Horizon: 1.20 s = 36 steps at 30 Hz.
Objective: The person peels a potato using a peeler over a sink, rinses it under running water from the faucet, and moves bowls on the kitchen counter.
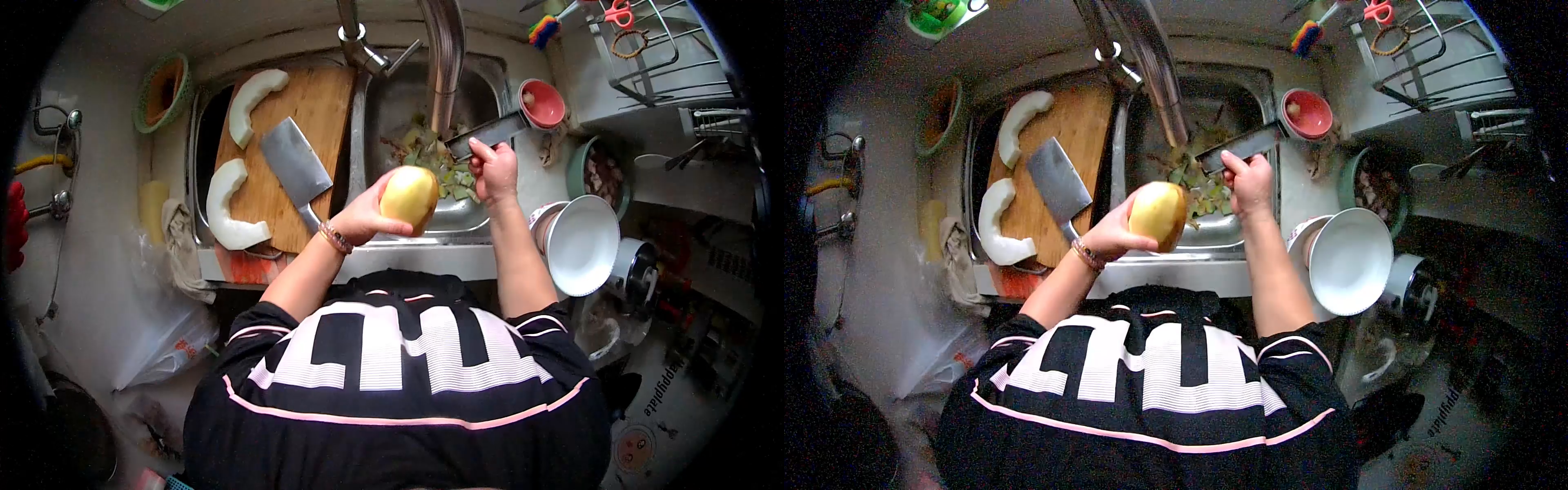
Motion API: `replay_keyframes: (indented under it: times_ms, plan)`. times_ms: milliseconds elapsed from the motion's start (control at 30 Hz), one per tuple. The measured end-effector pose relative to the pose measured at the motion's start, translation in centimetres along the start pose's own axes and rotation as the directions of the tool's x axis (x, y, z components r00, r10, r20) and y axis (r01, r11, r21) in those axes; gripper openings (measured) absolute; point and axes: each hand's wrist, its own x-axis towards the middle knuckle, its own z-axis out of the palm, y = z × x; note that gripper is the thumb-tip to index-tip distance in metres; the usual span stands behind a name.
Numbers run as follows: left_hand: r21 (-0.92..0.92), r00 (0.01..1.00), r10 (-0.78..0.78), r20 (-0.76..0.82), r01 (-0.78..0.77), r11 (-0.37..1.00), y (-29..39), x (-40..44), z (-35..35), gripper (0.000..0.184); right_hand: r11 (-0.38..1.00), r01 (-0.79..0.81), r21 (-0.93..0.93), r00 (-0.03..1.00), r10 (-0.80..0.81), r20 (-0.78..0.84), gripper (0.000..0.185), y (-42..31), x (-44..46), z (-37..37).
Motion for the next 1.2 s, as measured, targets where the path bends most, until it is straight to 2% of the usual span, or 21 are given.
replay_keyframes:
  times_ms: [100, 233, 267, 333, 367, 400, 467, 500, 533, 567, 600, 633, 667, 733, 767, 867, 933, 1000, 1033, 1133, 1200]
  plan:
    - [-0.138, 0.995, -0.083, -0.055, 0.075, 0.988, -0.5, 0.9, -0.5, 0.087, 1.0, -0.012, -0.009, 0.993, 0.013, 0.12, 0.012, -1.2, -2.1, 1.5]
    - [-0.006, 0.995, -0.074, -0.06, 0.074, 0.997, -0.5, 1.5, -0.6, 0.085, 1.0, 0.017, -0.003, 0.946, -0.015, 0.325, 0.019, -0.4, -4.9, 4.3]
    - [0.013, 0.995, -0.084, -0.056, 0.085, 0.996, -0.5, 1.4, -0.6, 0.086, 0.997, -0.033, -0.064, 0.94, 0.053, 0.337, 0.017, -0.1, -4.8, 4.2]
    - [0.047, 0.994, -0.102, -0.048, 0.104, 0.993, 0.0, 1.1, -0.2, 0.087, 0.959, 0.179, -0.219, 0.983, -0.166, 0.074, 0.013, 1.7, -2.3, 3.4]
    - [0.054, 0.998, -0.061, 0.013, 0.061, 0.997, 0.2, 0.7, 0.1, 0.088, 0.956, 0.172, -0.236, 0.982, -0.185, -0.031, 0.012, 1.8, -0.9, 2.6]
    - [0.05, 0.999, -0.052, 0.007, 0.052, 0.997, -0.1, 0.4, 0.2, 0.089, 0.988, 0.124, -0.091, 0.989, -0.13, -0.064, 0.01, 1.4, -0.5, 2.0]
    - [-0.132, 0.996, -0.087, -0.03, 0.082, 0.988, -0.1, 0.0, 0.5, 0.088, 0.997, 0.055, -0.063, 0.998, -0.054, 0.014, 0.008, 0.5, -0.3, 1.3]
    - [-0.256, 0.992, -0.123, -0.008, 0.116, 0.96, -0.1, -0.1, 0.3, 0.083, 0.999, -0.024, -0.048, 0.993, 0.029, 0.118, 0.009, -0.1, -0.2, 0.7]
    - [-0.373, 0.989, -0.148, 0.023, 0.146, 0.916, 0.1, 0.1, 0.1, 0.079, 0.939, 0.143, -0.312, 0.99, -0.134, 0.05, 0.011, 0.8, 0.3, 0.2]
    - [-0.437, 0.984, -0.159, 0.085, 0.18, 0.881, -0.2, 0.4, -0.6, 0.073, 0.782, 0.274, -0.56, 0.95, -0.311, 0.03, 0.013, 2.5, 1.1, -0.7]
    - [-0.512, 0.978, -0.172, 0.116, 0.207, 0.834, -0.1, 0.4, -0.8, 0.069, 0.546, 0.347, -0.762, 0.878, -0.476, 0.058, 0.016, 2.7, 1.1, -0.6]
    - [-0.577, 0.977, -0.18, 0.118, 0.215, 0.788, -0.2, 0.3, -0.8, 0.069, 0.646, 0.29, -0.706, 0.906, -0.422, -0.014, 0.024, 2.7, 0.7, -0.7]
    - [-0.638, 0.978, -0.176, 0.114, 0.208, 0.742, -0.2, 0.6, -0.9, 0.069, 0.697, 0.289, -0.656, 0.901, -0.429, -0.059, 0.019, 2.9, 0.2, -0.5]
    - [-0.628, 0.976, -0.216, 0.033, 0.188, 0.755, -0.9, 0.7, -1.6, 0.071, 0.921, 0.205, -0.33, 0.973, -0.227, -0.029, 0.013, 1.5, -1.4, 0.9]
    - [-0.66, 0.974, -0.226, -0.002, 0.168, 0.732, -1.0, 0.9, -1.4, 0.07, 0.978, 0.156, -0.137, 0.988, -0.157, 0.001, 0.008, 0.3, -2.6, 2.2]
    - [-0.676, 0.968, -0.237, -0.086, 0.118, 0.727, -0.6, 1.5, -0.4, 0.069, 0.998, 0.048, 0.04, 0.994, -0.052, 0.098, 0.009, -0.4, -4.5, 3.6]
    - [-0.679, 0.965, -0.23, -0.122, 0.088, 0.729, -1.1, 1.8, -0.4, 0.064, 1.0, 0.017, -0.018, 0.983, -0.013, 0.183, 0.012, 0.3, -5.7, 4.3]
    - [-0.642, 0.963, -0.202, -0.177, 0.042, 0.765, -1.5, 2.3, -0.1, 0.062, 0.998, 0.005, 0.065, 0.978, -0.019, 0.206, 0.018, 1.3, -6.5, 5.4]
    - [-0.634, 0.961, -0.18, -0.21, 0.006, 0.773, -1.6, 2.5, 0.1, 0.059, 0.998, 0.05, -0.025, 0.972, -0.043, 0.231, 0.022, 1.6, -6.6, 5.3]
    - [-0.617, 0.963, -0.188, -0.192, 0.03, 0.787, -1.0, 2.0, 0.4, 0.058, 0.992, 0.095, -0.077, 0.952, -0.068, 0.299, 0.021, 1.1, -6.8, 5.6]
    - [-0.613, 0.977, -0.17, -0.127, 0.058, 0.788, -0.4, 1.3, 0.8, 0.058, 0.999, 0.022, -0.043, 0.945, -0.006, 0.326, 0.021, 0.8, -6.8, 5.4]
